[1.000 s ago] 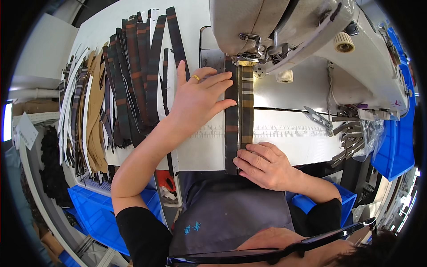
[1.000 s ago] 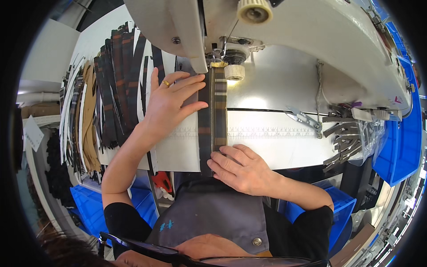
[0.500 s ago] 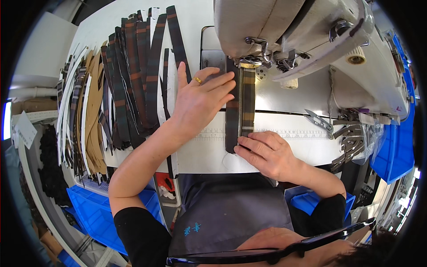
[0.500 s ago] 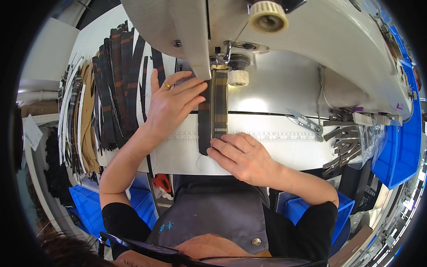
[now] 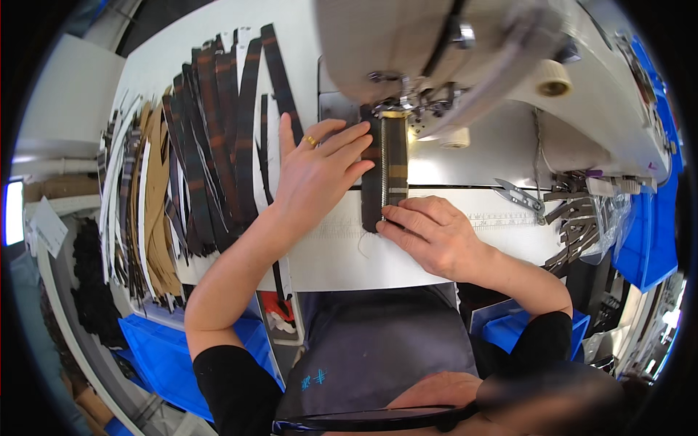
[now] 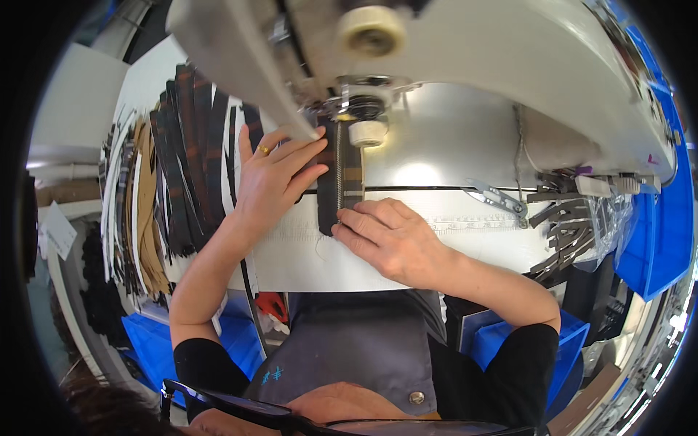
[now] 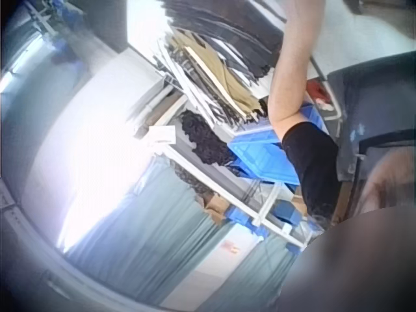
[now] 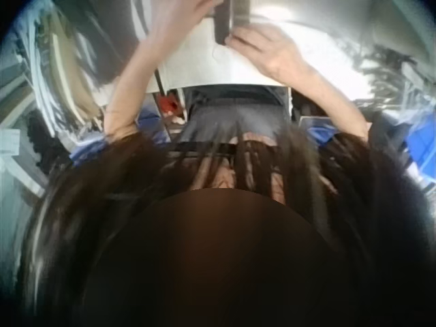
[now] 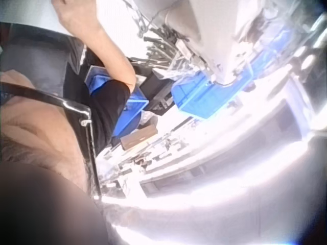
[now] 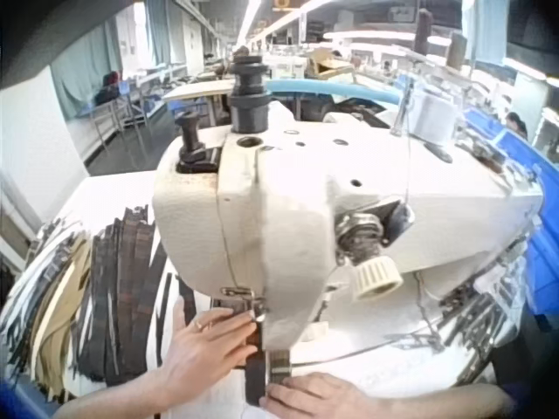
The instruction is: Sewing together zipper strips and fabric components using an industrial sewing machine.
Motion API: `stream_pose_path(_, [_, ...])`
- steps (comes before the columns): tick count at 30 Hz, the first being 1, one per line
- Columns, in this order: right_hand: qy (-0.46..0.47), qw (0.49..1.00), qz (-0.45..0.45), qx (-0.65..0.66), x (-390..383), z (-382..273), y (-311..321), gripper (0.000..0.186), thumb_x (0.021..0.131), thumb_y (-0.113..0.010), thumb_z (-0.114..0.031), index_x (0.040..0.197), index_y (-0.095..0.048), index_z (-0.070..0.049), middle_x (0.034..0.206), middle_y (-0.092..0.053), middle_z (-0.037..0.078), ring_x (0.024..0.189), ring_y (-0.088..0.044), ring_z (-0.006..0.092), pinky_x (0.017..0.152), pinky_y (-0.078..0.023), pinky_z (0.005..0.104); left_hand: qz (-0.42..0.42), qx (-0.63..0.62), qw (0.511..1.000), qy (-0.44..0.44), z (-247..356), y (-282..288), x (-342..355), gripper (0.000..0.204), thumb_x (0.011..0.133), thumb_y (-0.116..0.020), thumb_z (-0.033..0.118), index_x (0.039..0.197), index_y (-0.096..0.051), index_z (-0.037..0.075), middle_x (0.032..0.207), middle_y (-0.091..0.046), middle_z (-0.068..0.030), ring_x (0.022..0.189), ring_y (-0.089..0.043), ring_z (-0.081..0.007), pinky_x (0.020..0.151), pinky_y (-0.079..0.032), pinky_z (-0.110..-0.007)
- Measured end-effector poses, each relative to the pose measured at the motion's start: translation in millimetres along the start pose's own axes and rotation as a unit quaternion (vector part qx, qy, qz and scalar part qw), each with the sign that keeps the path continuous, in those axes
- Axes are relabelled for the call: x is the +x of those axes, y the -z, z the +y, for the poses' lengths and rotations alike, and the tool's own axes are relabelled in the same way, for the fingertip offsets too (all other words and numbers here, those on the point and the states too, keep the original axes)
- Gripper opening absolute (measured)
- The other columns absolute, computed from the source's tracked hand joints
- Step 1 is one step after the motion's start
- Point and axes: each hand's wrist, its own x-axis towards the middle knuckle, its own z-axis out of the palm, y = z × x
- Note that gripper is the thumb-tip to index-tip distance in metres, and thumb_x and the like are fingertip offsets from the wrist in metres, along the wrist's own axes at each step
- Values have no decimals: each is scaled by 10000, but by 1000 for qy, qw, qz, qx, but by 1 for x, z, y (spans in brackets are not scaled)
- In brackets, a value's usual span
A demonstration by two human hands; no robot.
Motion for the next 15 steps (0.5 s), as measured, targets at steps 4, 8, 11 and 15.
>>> stream_pose_path(4, [-2, 1000, 19, 16, -5, 1, -2, 379, 699, -605, -105, 1059, -643, 6, 1126, -596, 115, 1029, -550, 247, 834, -475, 345, -18, -40, 999, 14, 1, 6, 4, 282, 803, -708, 245, 1045, -701, 100, 1156, -653, 40, 1112, -547, -205, 1036, -178, -615])
stream_pose_path(8, [-5, 999, 24, 32, -10, 2, -5, 380, 695, -601, -120, 1057, -640, -13, 1146, -583, 109, 1057, -535, 250, 855, -468, 354, -38, -25, 999, 10, 4, 11, 7, 252, 788, -725, 216, 1007, -712, 93, 1152, -661, 12, 1102, -554, -213, 1050, -190, -553])
stream_pose_path(11, [-12, 999, 22, 41, -13, 1, -9, 388, 693, -598, -129, 1065, -638, -28, 1153, -584, 100, 1057, -538, 247, 854, -471, 356, -50, 6, 999, 9, 4, 12, 9, 252, 782, -730, 206, 1005, -710, 91, 1149, -662, 8, 1098, -559, -211, 1036, -217, -518])
stream_pose_path(15, [-11, 998, 7, 65, -14, 0, -8, 409, 713, -585, -130, 1102, -615, -6, 1189, -556, 121, 1081, -515, 263, 881, -455, 370, -46, 6, 999, 10, 2, 11, 10, 224, 770, -737, 175, 971, -708, 79, 1131, -667, -1, 1038, -568, -222, 959, -280, -468])
